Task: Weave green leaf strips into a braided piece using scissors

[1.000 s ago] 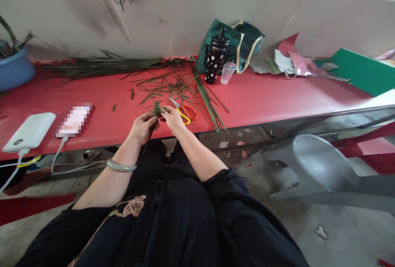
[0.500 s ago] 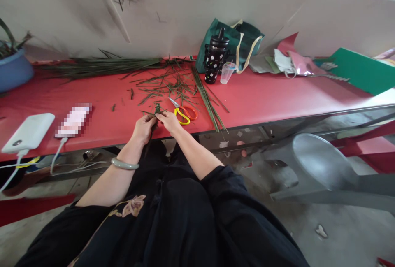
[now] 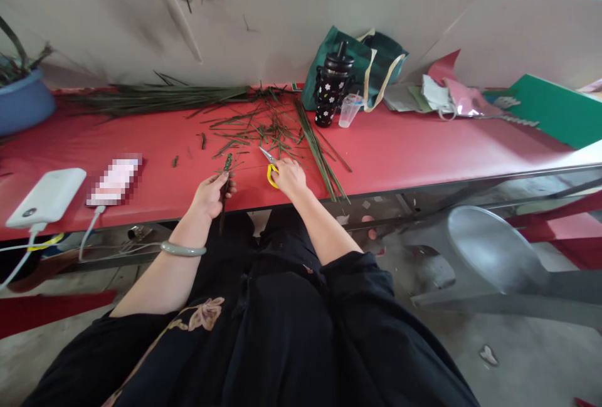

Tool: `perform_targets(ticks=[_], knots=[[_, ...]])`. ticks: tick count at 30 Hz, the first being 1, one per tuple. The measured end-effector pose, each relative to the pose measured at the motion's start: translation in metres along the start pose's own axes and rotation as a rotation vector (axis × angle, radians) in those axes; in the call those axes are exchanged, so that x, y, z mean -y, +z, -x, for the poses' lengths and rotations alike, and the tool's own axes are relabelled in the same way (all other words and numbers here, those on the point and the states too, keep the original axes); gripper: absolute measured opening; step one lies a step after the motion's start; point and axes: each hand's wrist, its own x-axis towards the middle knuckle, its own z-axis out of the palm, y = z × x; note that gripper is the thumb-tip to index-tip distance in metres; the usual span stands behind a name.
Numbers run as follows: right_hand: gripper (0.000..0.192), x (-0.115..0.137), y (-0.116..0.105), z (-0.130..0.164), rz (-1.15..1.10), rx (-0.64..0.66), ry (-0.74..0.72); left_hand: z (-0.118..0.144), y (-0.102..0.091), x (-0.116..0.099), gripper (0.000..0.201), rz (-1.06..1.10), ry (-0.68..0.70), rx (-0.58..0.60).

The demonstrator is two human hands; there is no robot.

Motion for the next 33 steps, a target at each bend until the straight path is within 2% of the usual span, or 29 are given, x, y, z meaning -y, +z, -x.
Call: perform_targets(ticks=[4, 8, 15, 18, 21, 23, 25, 27, 28, 31, 33], knots=[[0.043, -0.014, -0.007, -0.003, 0.196, 0.15, 0.033, -0.001, -0.001, -0.004, 0.024, 0.025, 0.027, 0.002], [0.05, -0.017, -0.004, -0.003, 0.256, 0.117, 0.081, 0.0, -0.005, -0.013, 0.023, 0.053, 0.098, -0.02], [0.036, -0.021, -0.01, -0.013, 0.228, 0.219, 0.096, 0.01, -0.009, -0.04, 0.025, 0.092, 0.332, -0.11], [0.033, -0.025, -0.014, -0.009, -0.029, 0.155, 0.163, 0.01, -0.011, -0.044, 0.025, 0.089, 0.378, -0.139], [0.042, -0.025, -0.015, 0.008, -0.569, 0.08, 0.272, 0.004, -0.016, -0.042, 0.024, 0.099, 0.399, -0.172], [0.049, -0.021, -0.012, 0.023, -0.935, 0.073, 0.284, 0.001, -0.017, -0.039, 0.024, 0.101, 0.41, -0.183], [0.041, -0.013, -0.008, 0.038, -1.166, 0.127, 0.241, 0.0, -0.017, -0.037, 0.024, 0.096, 0.411, -0.18], [0.031, -0.001, -0.002, 0.05, -1.289, 0.175, 0.256, 0.002, -0.015, -0.037, 0.024, 0.09, 0.401, -0.168], [0.032, 0.005, 0.001, 0.055, -1.343, 0.209, 0.278, 0.003, -0.014, -0.037, 0.024, 0.087, 0.394, -0.161], [0.051, 0.024, 0.009, 0.068, -1.534, 0.349, 0.303, 0.006, -0.009, -0.038, 0.024, 0.081, 0.373, -0.138], [0.049, 0.033, 0.015, 0.075, -1.573, 0.467, 0.296, 0.008, -0.007, -0.039, 0.024, 0.075, 0.364, -0.124]])
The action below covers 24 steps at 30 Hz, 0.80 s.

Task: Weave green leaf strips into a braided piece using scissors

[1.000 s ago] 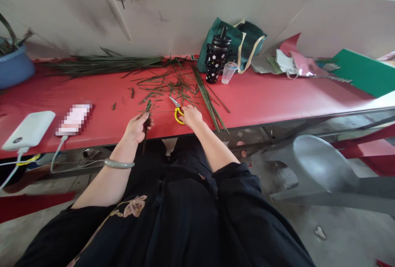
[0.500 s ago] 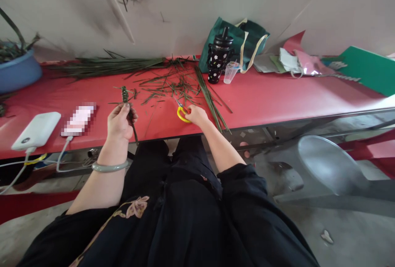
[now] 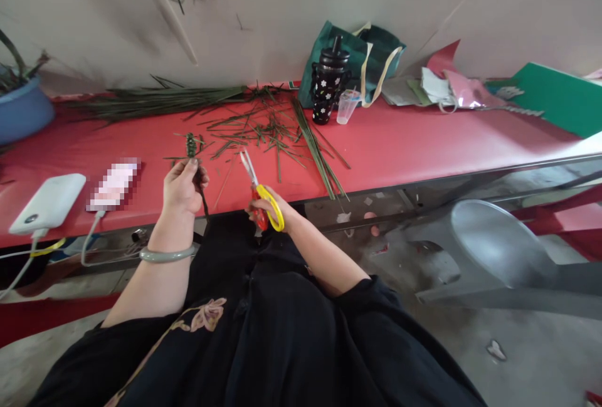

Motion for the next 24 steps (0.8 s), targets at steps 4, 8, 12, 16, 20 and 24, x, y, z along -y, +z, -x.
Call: perform_targets(ticks=[4, 8, 12, 16, 20, 24], knots=[[0.041, -0.011, 0.009, -0.001, 0.1, 0.054, 0.116, 0.004, 0.002, 0.002, 0.024, -0.021, -0.015, 0.043], [0.045, -0.01, 0.009, -0.012, 0.1, -0.012, 0.158, 0.009, 0.005, 0.005, 0.023, -0.068, -0.047, 0.094], [0.049, -0.005, 0.01, -0.021, 0.093, -0.027, 0.126, 0.013, 0.009, 0.007, 0.024, -0.098, -0.093, 0.106], [0.05, -0.002, 0.014, -0.023, 0.088, -0.033, 0.056, 0.014, 0.01, 0.009, 0.024, -0.101, -0.095, 0.128], [0.047, -0.001, 0.019, -0.022, 0.119, -0.045, 0.044, 0.014, 0.009, 0.011, 0.023, -0.108, -0.104, 0.13], [0.048, 0.0, 0.02, -0.021, 0.126, -0.086, 0.065, 0.015, 0.009, 0.011, 0.023, -0.109, -0.103, 0.135]])
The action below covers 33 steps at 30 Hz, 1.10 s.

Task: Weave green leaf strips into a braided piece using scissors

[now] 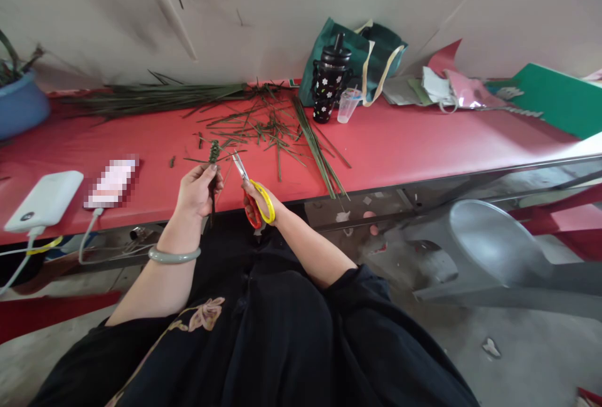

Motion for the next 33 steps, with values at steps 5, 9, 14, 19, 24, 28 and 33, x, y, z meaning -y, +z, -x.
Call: perform_targets(ticks=[5, 9, 14, 19, 24, 28, 33], knots=[[0.05, 0.0, -0.001, 0.0, -0.009, 0.004, 0.002, 0.0, 0.0, 0.001, 0.024, 0.011, -0.004, 0.002], [0.05, 0.0, -0.001, 0.0, 0.007, 0.021, -0.012, -0.001, -0.001, 0.002, 0.024, 0.001, 0.0, 0.002], [0.048, -0.002, -0.001, 0.0, 0.03, 0.002, -0.044, -0.001, -0.001, 0.003, 0.023, -0.002, -0.008, 0.015], [0.048, -0.005, -0.002, -0.001, 0.017, 0.005, -0.073, -0.001, -0.001, 0.004, 0.024, -0.001, -0.03, 0.003], [0.046, -0.008, -0.002, -0.001, -0.02, 0.01, -0.075, -0.002, -0.001, 0.007, 0.024, 0.006, -0.038, 0.0], [0.046, -0.01, -0.001, 0.0, -0.034, 0.017, -0.066, -0.003, -0.002, 0.009, 0.023, 0.01, -0.047, 0.002], [0.047, -0.013, -0.001, -0.001, -0.03, -0.038, -0.048, -0.003, -0.002, 0.011, 0.024, 0.018, -0.066, -0.002]])
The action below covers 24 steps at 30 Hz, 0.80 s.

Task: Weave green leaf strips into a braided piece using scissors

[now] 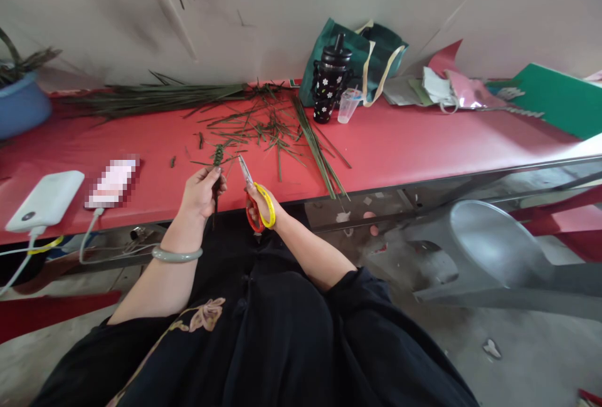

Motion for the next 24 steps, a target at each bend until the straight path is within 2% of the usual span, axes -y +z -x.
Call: perform_targets(ticks=[4, 7, 9, 13, 17, 20, 24], knots=[[0.047, 0.004, -0.005, 0.003, 0.027, -0.005, -0.011, -0.004, -0.003, -0.001, 0.025, 0.095, -0.009, 0.01], [0.048, 0.015, -0.016, 0.009, 0.154, 0.022, -0.039, -0.011, -0.007, -0.007, 0.024, 0.13, -0.001, -0.057], [0.049, 0.029, -0.025, 0.013, 0.337, 0.041, -0.073, -0.017, -0.01, -0.012, 0.023, 0.118, 0.01, -0.076], [0.055, 0.067, -0.042, 0.018, 0.883, 0.046, -0.172, -0.031, -0.011, -0.026, 0.021, 0.044, 0.021, -0.011], [0.063, 0.108, -0.047, 0.019, 1.384, 0.06, -0.271, -0.041, 0.0, -0.041, 0.013, -0.053, 0.087, 0.059], [0.065, 0.13, -0.045, 0.017, 1.595, 0.112, -0.322, -0.046, 0.013, -0.048, 0.009, -0.115, 0.115, 0.082], [0.058, 0.146, -0.041, 0.009, 1.724, 0.121, -0.389, -0.054, 0.025, -0.049, 0.01, -0.127, 0.166, 0.051]])
